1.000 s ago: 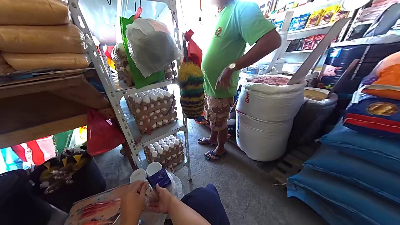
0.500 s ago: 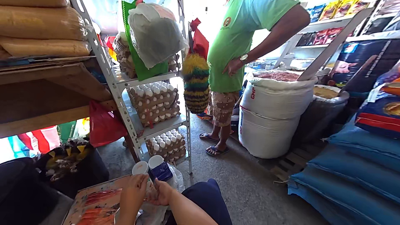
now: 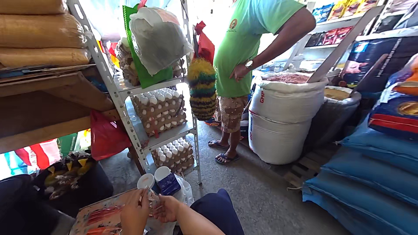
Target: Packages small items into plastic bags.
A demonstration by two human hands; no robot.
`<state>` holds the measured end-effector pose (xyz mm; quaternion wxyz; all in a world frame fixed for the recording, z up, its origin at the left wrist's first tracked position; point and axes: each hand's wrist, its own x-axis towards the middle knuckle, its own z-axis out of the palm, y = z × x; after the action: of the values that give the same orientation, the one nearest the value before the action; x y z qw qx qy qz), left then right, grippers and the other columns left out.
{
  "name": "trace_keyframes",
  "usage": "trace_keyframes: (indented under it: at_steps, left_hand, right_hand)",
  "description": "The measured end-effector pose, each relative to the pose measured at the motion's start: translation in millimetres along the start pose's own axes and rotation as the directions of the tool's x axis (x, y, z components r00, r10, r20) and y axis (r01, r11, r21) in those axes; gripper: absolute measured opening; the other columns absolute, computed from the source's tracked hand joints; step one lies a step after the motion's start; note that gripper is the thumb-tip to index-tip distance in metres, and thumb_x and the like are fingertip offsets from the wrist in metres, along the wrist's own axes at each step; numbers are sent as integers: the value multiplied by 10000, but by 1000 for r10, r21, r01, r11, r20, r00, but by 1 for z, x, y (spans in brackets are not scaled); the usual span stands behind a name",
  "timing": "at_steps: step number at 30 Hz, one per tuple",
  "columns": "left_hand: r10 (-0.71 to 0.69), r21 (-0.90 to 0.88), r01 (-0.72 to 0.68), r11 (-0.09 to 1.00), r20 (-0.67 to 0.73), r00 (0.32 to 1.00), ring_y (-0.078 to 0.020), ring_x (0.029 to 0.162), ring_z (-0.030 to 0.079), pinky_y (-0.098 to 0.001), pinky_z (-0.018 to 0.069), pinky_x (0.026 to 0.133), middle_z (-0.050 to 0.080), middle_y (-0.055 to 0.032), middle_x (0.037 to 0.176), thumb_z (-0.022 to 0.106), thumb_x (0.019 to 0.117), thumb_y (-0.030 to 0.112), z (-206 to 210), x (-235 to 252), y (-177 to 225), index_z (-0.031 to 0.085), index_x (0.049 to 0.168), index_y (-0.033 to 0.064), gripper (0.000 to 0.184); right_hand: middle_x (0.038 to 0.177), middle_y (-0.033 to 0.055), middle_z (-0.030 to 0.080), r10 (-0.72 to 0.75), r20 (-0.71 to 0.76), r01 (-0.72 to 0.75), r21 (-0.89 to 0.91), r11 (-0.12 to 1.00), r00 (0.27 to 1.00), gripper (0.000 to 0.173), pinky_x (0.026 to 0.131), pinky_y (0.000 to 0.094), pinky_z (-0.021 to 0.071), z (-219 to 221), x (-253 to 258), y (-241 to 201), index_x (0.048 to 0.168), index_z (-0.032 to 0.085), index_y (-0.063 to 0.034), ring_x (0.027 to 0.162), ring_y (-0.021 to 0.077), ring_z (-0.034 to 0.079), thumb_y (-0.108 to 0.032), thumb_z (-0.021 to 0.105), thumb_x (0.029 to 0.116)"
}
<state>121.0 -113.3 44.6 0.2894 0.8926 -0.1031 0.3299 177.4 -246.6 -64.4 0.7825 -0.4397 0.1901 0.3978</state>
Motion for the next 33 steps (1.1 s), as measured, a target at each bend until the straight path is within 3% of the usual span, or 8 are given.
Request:
trace_keyframes:
  at_steps: [2, 4, 7, 9, 18, 25, 31, 33]
  left_hand:
    - [-63, 7, 63, 998, 118, 991, -359, 811, 720, -571, 579, 772, 741, -202, 931, 670, 978, 125, -4, -1, 1, 766, 1004, -23, 178]
    - [-12, 5, 12, 1000, 45, 999, -339, 765, 714, -537, 587, 718, 737, -197, 921, 665, 957, 118, -1, 2, 5, 766, 1004, -23, 180]
    - [-50, 32, 45, 998, 189, 981, -358, 809, 719, -560, 584, 768, 740, -193, 924, 688, 967, 123, 0, 4, 5, 773, 992, -9, 159]
    - [-1, 43, -5, 999, 139, 990, -357, 778, 722, -552, 591, 725, 741, -194, 906, 691, 951, 119, 3, 1, 9, 772, 970, -19, 161]
    - [-122, 108, 89, 990, 344, 931, -404, 929, 722, -602, 556, 869, 739, -221, 967, 650, 979, 89, 8, -6, 1, 760, 1008, -21, 158]
    - [-18, 40, 9, 999, 246, 969, -393, 888, 735, -576, 585, 815, 742, -226, 962, 648, 971, 94, 13, -24, 2, 761, 1012, -41, 181]
    - [-12, 37, 5, 999, 192, 981, -375, 807, 729, -571, 591, 750, 736, -216, 918, 670, 954, 98, 9, -23, 4, 760, 995, -38, 168]
    - [-57, 53, 45, 998, 253, 966, -388, 860, 731, -589, 581, 808, 741, -220, 959, 658, 979, 109, 7, -23, 3, 758, 1032, -34, 183]
  right_hand:
    - [888, 98, 685, 1, 18, -1, 4, 1000, 1000, 643, 680, 302, 553, 0, -1, 3, 1138, 628, -24, 733, 172, 664, -578, 305, 1092]
    - [894, 110, 674, -17, 3, 17, 40, 999, 1000, 614, 689, 308, 555, 2, -5, -3, 1163, 609, -14, 735, 181, 662, -550, 317, 1101]
    - [992, 164, 665, -35, -27, 38, 122, 992, 999, 628, 754, 359, 570, 5, -5, -3, 1322, 516, -8, 799, 229, 673, -558, 312, 1098]
    - [1012, 179, 653, -37, -56, 45, 149, 988, 998, 626, 756, 368, 569, 6, -9, -6, 1371, 476, -6, 797, 238, 669, -548, 317, 1101]
    - [996, 174, 651, -9, -103, 24, 142, 990, 995, 580, 744, 367, 556, 9, -6, 0, 1355, 481, -29, 787, 240, 656, -535, 407, 1081]
    - [1186, 208, 601, -18, -96, 29, 114, 993, 995, 659, 906, 386, 510, 10, -9, -1, 1364, 487, 38, 995, 256, 623, -547, 366, 1085]
    - [1102, 202, 631, -22, -90, 31, 100, 994, 996, 721, 856, 379, 529, 8, -9, -2, 1313, 508, 56, 922, 245, 639, -602, 328, 1078]
    - [1092, 198, 641, -8, -92, 18, 110, 994, 996, 722, 842, 375, 531, 8, -7, 0, 1315, 507, 53, 910, 245, 642, -607, 338, 1074]
